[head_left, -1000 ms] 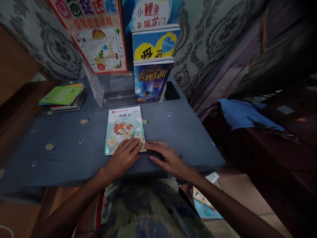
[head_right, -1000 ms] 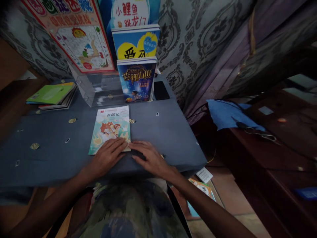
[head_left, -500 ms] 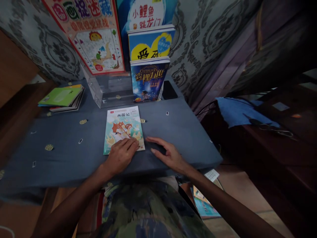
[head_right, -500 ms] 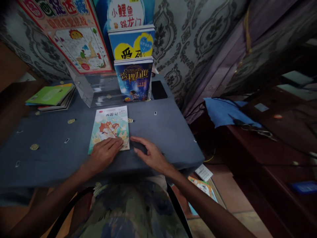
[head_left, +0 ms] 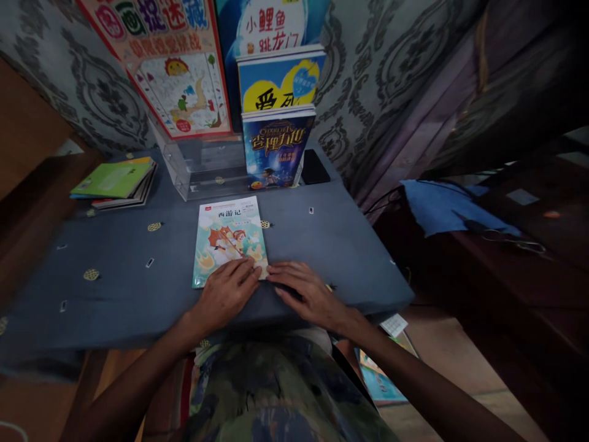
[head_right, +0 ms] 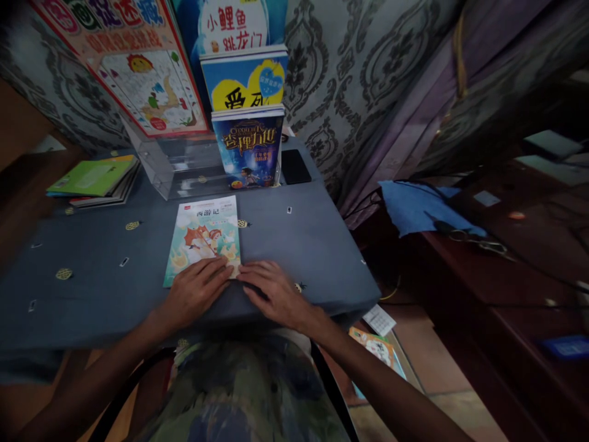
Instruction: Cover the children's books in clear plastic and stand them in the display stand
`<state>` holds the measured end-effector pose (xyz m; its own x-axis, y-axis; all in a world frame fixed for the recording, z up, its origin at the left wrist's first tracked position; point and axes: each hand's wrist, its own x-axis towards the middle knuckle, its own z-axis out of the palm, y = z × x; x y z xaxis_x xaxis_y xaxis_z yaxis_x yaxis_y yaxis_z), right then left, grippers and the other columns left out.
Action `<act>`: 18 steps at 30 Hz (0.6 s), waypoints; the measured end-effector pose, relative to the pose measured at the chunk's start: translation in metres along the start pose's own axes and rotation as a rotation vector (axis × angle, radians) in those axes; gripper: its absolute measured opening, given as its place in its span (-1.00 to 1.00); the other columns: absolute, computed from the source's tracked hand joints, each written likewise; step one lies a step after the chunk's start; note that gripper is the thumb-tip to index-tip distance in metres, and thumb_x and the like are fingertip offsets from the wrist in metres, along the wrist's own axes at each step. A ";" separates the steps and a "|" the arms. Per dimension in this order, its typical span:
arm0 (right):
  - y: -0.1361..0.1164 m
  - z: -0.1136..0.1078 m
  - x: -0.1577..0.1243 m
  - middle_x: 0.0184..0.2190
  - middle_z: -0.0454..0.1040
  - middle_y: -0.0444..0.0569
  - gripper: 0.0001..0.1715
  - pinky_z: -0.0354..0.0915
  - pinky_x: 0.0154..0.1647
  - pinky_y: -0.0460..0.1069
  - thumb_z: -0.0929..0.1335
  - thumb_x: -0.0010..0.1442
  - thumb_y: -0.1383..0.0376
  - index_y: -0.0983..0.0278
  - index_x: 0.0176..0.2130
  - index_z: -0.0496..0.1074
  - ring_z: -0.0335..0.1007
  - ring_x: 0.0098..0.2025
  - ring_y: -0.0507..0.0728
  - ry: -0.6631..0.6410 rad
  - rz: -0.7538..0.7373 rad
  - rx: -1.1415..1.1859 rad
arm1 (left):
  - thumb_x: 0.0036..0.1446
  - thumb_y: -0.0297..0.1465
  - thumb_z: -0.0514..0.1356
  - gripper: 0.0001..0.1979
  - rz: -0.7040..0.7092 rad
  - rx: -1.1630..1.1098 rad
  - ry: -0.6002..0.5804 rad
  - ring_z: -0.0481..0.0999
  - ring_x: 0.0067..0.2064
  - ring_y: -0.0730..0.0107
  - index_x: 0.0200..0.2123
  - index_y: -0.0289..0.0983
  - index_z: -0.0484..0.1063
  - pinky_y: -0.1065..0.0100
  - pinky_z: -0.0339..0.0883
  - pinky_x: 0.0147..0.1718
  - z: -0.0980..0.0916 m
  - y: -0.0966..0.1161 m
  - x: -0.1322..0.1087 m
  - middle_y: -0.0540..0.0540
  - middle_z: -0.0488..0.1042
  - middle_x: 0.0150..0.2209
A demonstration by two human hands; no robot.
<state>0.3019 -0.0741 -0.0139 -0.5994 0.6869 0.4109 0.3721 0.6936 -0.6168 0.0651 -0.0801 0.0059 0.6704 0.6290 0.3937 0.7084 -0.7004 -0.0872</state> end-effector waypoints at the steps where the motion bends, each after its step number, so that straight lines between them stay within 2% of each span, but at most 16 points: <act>1: 0.000 0.000 0.000 0.06 0.56 0.09 -0.67 0.38 0.15 0.26 0.27 0.41 0.30 0.22 0.10 0.46 0.44 0.14 0.21 0.000 -0.009 -0.020 | 0.37 -0.40 0.10 -0.76 0.002 0.002 0.006 0.53 0.03 0.17 0.04 -0.29 0.46 0.19 0.46 -0.04 -0.001 0.000 0.001 -0.19 0.57 0.01; 9: -0.001 0.001 0.000 0.04 0.57 0.09 -0.68 0.40 0.12 0.24 0.25 0.42 0.32 0.25 0.08 0.48 0.45 0.12 0.21 0.013 -0.039 -0.086 | 0.40 -0.40 0.04 -0.75 -0.020 -0.087 0.005 0.51 0.02 0.19 0.01 -0.30 0.46 0.15 0.43 -0.01 -0.003 -0.002 0.006 -0.18 0.56 -0.03; 15: -0.002 0.001 0.001 0.05 0.57 0.09 -0.65 0.38 0.15 0.28 0.24 0.42 0.29 0.21 0.10 0.48 0.44 0.13 0.23 -0.010 -0.007 -0.069 | 0.40 -0.41 0.01 -0.69 -0.063 -0.176 -0.113 0.47 0.12 0.16 0.11 -0.28 0.43 0.09 0.36 0.04 -0.001 -0.006 0.014 -0.21 0.52 0.10; 18: -0.001 0.002 0.000 0.06 0.56 0.06 -0.64 0.36 0.16 0.30 0.24 0.42 0.28 0.16 0.11 0.48 0.44 0.14 0.23 -0.020 0.014 -0.051 | 0.42 -0.39 -0.01 -0.68 -0.083 -0.195 -0.137 0.46 0.15 0.16 0.11 -0.27 0.43 0.10 0.34 0.04 0.001 -0.011 0.022 -0.20 0.51 0.13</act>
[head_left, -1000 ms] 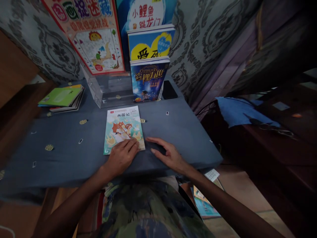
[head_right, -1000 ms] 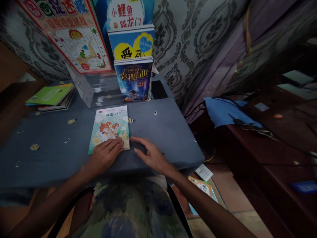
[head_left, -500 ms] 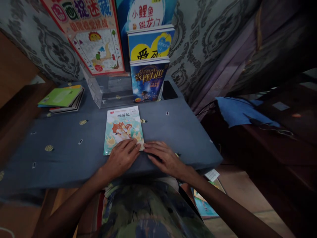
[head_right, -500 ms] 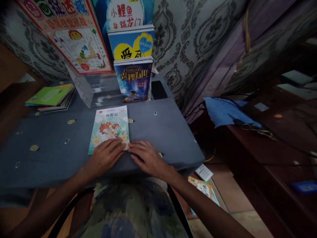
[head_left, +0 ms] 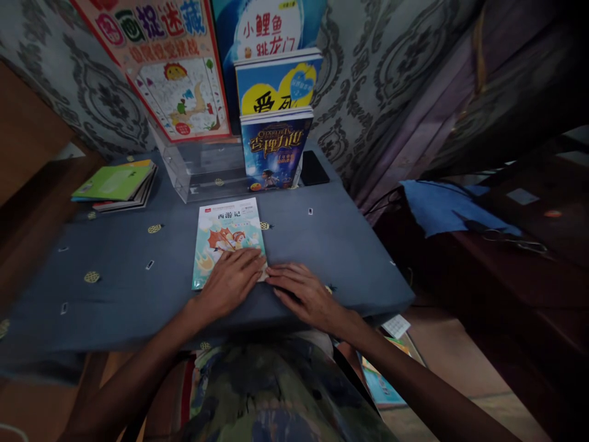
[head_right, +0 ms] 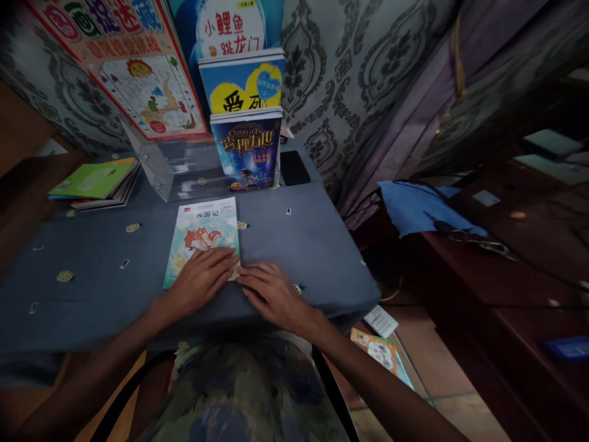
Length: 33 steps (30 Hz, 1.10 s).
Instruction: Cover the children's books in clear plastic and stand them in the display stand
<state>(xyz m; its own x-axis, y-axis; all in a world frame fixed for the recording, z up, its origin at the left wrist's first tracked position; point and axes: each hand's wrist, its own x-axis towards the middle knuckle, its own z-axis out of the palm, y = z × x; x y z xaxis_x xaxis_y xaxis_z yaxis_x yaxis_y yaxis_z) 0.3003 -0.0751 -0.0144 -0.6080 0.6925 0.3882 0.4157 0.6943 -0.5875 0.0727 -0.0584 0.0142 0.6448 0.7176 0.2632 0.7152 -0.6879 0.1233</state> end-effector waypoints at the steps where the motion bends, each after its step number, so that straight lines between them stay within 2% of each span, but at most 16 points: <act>1: 0.000 0.000 0.000 0.07 0.56 0.06 -0.64 0.35 0.17 0.30 0.24 0.41 0.28 0.15 0.11 0.48 0.44 0.15 0.23 -0.002 0.006 0.002 | 0.42 -0.38 -0.01 -0.68 -0.010 -0.004 -0.008 0.46 0.15 0.16 0.12 -0.26 0.43 0.10 0.34 0.04 0.001 -0.003 0.004 -0.20 0.50 0.14; 8: 0.000 0.000 -0.001 0.05 0.57 0.08 -0.67 0.37 0.17 0.27 0.25 0.42 0.29 0.19 0.08 0.50 0.44 0.15 0.23 0.020 -0.007 -0.008 | 0.41 -0.34 0.02 -0.61 -0.068 0.027 -0.092 0.38 0.26 0.13 0.22 -0.30 0.34 0.05 0.23 0.11 0.011 -0.034 0.044 -0.26 0.40 0.26; 17: -0.001 -0.002 -0.001 0.06 0.56 0.08 -0.68 0.35 0.19 0.26 0.27 0.40 0.31 0.20 0.07 0.50 0.43 0.16 0.23 0.003 0.016 0.020 | 0.40 -0.38 0.02 -0.62 -0.156 0.060 -0.155 0.33 0.31 0.14 0.21 -0.33 0.35 0.06 0.18 0.16 0.012 -0.070 0.094 -0.26 0.36 0.29; 21: 0.001 -0.003 0.006 0.05 0.57 0.08 -0.66 0.36 0.18 0.24 0.27 0.39 0.31 0.19 0.10 0.49 0.43 0.17 0.22 0.008 0.049 0.040 | 0.40 -0.38 0.01 -0.63 -0.158 0.041 -0.105 0.37 0.28 0.15 0.18 -0.30 0.39 0.07 0.19 0.15 0.017 -0.078 0.098 -0.24 0.39 0.27; 25: 0.014 0.001 0.023 0.16 0.49 0.14 -0.59 0.32 0.23 0.26 0.29 0.37 0.30 0.22 0.17 0.43 0.40 0.21 0.25 0.015 0.073 -0.022 | 0.41 -0.39 -0.02 -0.63 -0.148 0.015 -0.035 0.39 0.27 0.18 0.18 -0.24 0.40 0.05 0.18 0.17 0.023 -0.083 0.094 -0.22 0.40 0.26; 33: 0.051 0.010 0.094 0.29 0.34 0.22 -0.50 0.19 0.31 0.25 0.29 0.36 0.28 0.32 0.25 0.35 0.25 0.33 0.27 -0.009 0.225 -0.202 | 0.37 -0.44 -0.01 -0.61 -0.118 -0.131 0.018 0.39 0.27 0.26 0.19 -0.28 0.40 0.13 0.23 0.21 0.026 -0.099 0.088 -0.21 0.44 0.23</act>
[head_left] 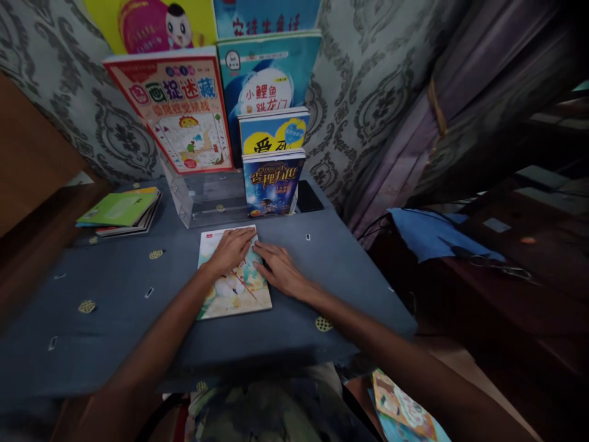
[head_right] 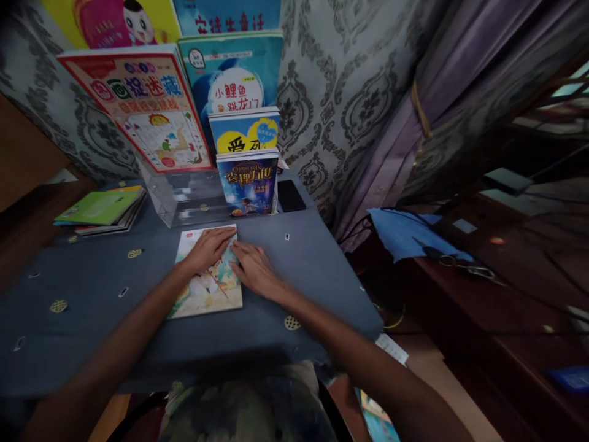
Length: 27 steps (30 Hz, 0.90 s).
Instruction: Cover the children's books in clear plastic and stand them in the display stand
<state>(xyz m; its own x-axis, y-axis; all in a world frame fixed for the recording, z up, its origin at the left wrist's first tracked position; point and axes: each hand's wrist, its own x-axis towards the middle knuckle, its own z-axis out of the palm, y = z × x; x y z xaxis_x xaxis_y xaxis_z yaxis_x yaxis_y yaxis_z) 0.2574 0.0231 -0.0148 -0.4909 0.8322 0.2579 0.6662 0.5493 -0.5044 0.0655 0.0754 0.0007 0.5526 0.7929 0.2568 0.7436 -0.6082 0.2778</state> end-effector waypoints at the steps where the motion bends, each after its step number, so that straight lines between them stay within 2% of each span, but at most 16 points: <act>1: 0.000 0.000 0.010 0.29 0.33 0.22 -0.49 0.17 0.31 0.24 0.29 0.36 0.29 0.33 0.26 0.34 0.25 0.33 0.27 -0.011 0.020 -0.023 | 0.36 -0.45 0.00 -0.61 -0.011 -0.016 0.012 0.41 0.26 0.28 0.18 -0.29 0.40 0.15 0.24 0.22 -0.001 -0.001 0.000 -0.20 0.46 0.22; 6: 0.002 0.002 0.046 0.30 0.32 0.21 -0.48 0.16 0.30 0.23 0.26 0.38 0.28 0.34 0.28 0.32 0.23 0.33 0.28 -0.033 0.101 -0.077 | 0.33 -0.47 0.02 -0.62 -0.174 0.082 0.028 0.45 0.20 0.37 0.15 -0.23 0.42 0.30 0.29 0.20 -0.010 -0.008 -0.004 -0.11 0.51 0.16; 9: 0.006 0.007 0.051 0.33 0.27 0.22 -0.48 0.15 0.31 0.24 0.25 0.38 0.28 0.33 0.28 0.32 0.19 0.36 0.27 -0.017 0.111 -0.071 | 0.33 -0.46 0.00 -0.65 -0.320 0.177 0.076 0.50 0.14 0.18 0.08 -0.26 0.46 0.16 0.37 0.12 -0.022 -0.016 -0.009 -0.22 0.54 0.08; 12: 0.009 0.011 0.050 0.35 0.24 0.22 -0.47 0.13 0.32 0.24 0.23 0.38 0.29 0.32 0.29 0.31 0.16 0.38 0.26 0.009 0.088 -0.066 | 0.31 -0.41 0.00 -0.68 -0.462 0.258 0.116 0.53 0.05 -0.06 -0.02 -0.34 0.48 0.03 0.46 -0.06 -0.033 -0.023 -0.015 -0.37 0.52 -0.03; 16: 0.009 0.011 0.048 0.34 0.25 0.25 -0.48 0.14 0.32 0.25 0.22 0.39 0.28 0.35 0.28 0.31 0.17 0.37 0.27 0.011 0.083 -0.072 | 0.31 -0.33 0.02 -0.68 -0.603 0.339 0.089 0.51 0.05 -0.13 -0.03 -0.33 0.47 0.05 0.48 -0.16 -0.041 -0.028 -0.019 -0.39 0.48 -0.02; 20: 0.007 0.010 0.048 0.35 0.25 0.24 -0.48 0.14 0.31 0.25 0.23 0.39 0.28 0.34 0.28 0.31 0.16 0.37 0.28 0.008 0.091 -0.070 | 0.30 -0.30 0.05 -0.68 -0.691 0.231 0.060 0.51 0.06 -0.09 -0.01 -0.30 0.46 0.06 0.42 -0.06 -0.042 -0.031 -0.017 -0.36 0.51 -0.02; 27: 0.005 0.009 0.049 0.35 0.23 0.28 -0.47 0.12 0.34 0.26 0.24 0.38 0.30 0.39 0.28 0.30 0.15 0.38 0.30 -0.014 0.109 -0.059 | 0.24 -0.32 0.12 -0.74 -0.778 -0.052 0.129 0.56 0.00 0.04 -0.09 -0.27 0.51 0.13 0.35 0.04 -0.048 -0.053 -0.013 -0.22 0.60 -0.12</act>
<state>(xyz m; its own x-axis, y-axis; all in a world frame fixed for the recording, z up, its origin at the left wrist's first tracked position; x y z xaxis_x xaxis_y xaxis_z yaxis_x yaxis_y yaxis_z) 0.2322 0.0663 -0.0119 -0.4214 0.8862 0.1927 0.7477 0.4598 -0.4791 0.0008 0.0960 0.0266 -0.1693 0.9827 0.0749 0.8782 0.1160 0.4640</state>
